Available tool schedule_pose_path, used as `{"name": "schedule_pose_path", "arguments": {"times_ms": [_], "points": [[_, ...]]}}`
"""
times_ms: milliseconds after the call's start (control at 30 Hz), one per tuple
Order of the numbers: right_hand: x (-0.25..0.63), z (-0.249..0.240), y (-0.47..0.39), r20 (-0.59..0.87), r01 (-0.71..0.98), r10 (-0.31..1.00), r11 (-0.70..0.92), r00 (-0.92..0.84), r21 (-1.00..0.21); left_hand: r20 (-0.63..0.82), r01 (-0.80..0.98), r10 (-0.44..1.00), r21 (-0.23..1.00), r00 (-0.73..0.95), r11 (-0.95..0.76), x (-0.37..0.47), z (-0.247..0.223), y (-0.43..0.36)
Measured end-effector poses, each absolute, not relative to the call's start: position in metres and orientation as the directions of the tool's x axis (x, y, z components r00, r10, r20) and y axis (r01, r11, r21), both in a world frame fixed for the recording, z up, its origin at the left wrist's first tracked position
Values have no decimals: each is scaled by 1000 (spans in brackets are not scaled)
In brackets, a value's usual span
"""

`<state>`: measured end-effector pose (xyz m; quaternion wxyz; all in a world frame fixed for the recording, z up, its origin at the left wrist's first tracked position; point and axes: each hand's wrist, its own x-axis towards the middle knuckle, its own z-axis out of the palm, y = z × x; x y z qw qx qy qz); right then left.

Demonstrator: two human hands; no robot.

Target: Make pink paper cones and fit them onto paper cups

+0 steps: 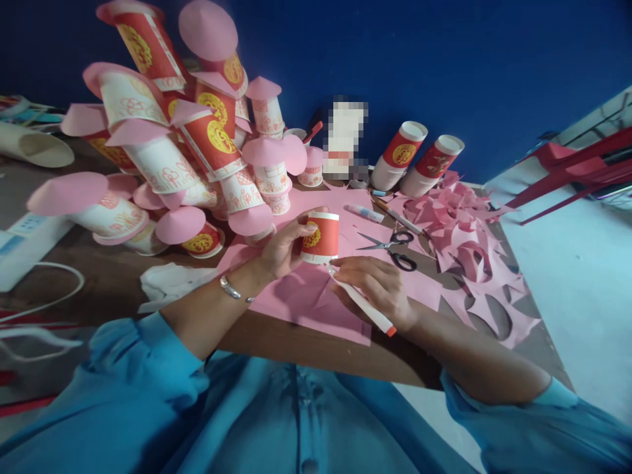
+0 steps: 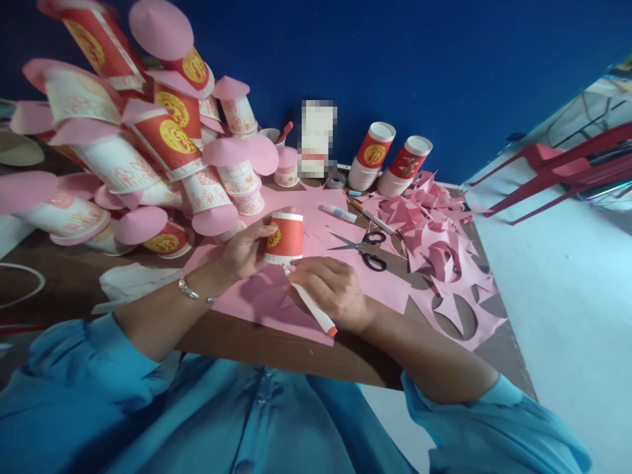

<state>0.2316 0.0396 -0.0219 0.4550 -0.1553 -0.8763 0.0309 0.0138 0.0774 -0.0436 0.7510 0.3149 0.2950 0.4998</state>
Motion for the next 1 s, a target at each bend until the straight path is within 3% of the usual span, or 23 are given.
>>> {"name": "schedule_pose_path", "arguments": {"times_ms": [300, 1000], "points": [[230, -21, 39, 784, 219, 285, 956, -551, -193, -101, -485, 937, 834, 333, 263, 18, -43, 74], [232, -21, 42, 807, 229, 275, 957, -522, -178, -160, -594, 936, 736, 313, 325, 13, -43, 76]]}}
